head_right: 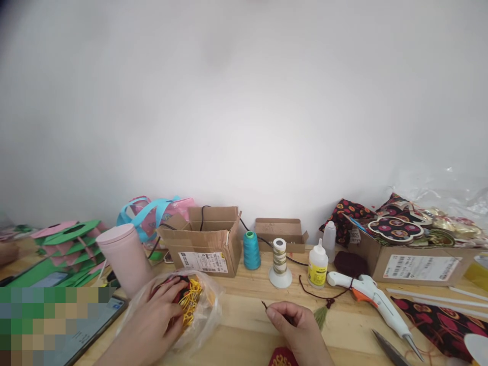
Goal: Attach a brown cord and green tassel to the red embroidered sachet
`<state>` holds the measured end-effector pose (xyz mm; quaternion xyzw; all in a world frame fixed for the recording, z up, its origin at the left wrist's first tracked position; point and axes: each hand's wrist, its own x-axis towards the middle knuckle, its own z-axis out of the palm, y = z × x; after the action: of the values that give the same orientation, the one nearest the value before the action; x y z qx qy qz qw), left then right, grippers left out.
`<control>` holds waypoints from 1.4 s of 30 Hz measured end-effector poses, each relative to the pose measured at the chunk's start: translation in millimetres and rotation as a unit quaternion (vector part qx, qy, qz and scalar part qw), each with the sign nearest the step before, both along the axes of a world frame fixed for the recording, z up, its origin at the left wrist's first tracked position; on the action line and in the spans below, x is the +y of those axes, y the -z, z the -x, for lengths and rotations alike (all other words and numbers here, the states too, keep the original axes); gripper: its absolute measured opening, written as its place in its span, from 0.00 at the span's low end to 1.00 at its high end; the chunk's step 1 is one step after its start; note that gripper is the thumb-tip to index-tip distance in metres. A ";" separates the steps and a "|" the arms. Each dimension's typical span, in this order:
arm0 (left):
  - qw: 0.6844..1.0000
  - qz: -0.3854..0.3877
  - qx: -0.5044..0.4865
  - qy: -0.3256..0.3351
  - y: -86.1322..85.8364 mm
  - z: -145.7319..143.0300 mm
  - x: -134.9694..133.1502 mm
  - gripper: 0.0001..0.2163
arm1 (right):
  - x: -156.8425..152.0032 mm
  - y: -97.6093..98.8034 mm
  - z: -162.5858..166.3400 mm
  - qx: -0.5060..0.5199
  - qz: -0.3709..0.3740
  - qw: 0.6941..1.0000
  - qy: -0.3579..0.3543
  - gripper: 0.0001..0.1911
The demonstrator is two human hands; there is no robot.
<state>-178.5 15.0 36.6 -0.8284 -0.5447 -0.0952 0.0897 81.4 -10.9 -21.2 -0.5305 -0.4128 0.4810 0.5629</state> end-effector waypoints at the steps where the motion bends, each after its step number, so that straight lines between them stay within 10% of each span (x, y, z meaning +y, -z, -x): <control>1: 1.000 -0.007 0.000 0.001 -0.1 0.9 -1.2 0.12 | 0.1 0.1 -0.2 0.001 0.002 1.000 -0.001 0.18; 11: 0.984 -0.014 -0.019 0.177 -0.1 6.9 8.3 0.11 | 2.9 2.1 -2.2 0.004 0.006 1.000 -0.017 0.18; 42: 0.999 -0.003 -0.033 0.030 18.3 -1.7 41.5 0.14 | 5.2 0.0 -5.8 0.000 0.028 0.999 -0.023 0.20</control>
<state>-176.8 56.5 18.3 -0.8406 -0.5217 -0.1271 0.0712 87.2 -5.7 -21.3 -0.5363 -0.4115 0.5049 0.5367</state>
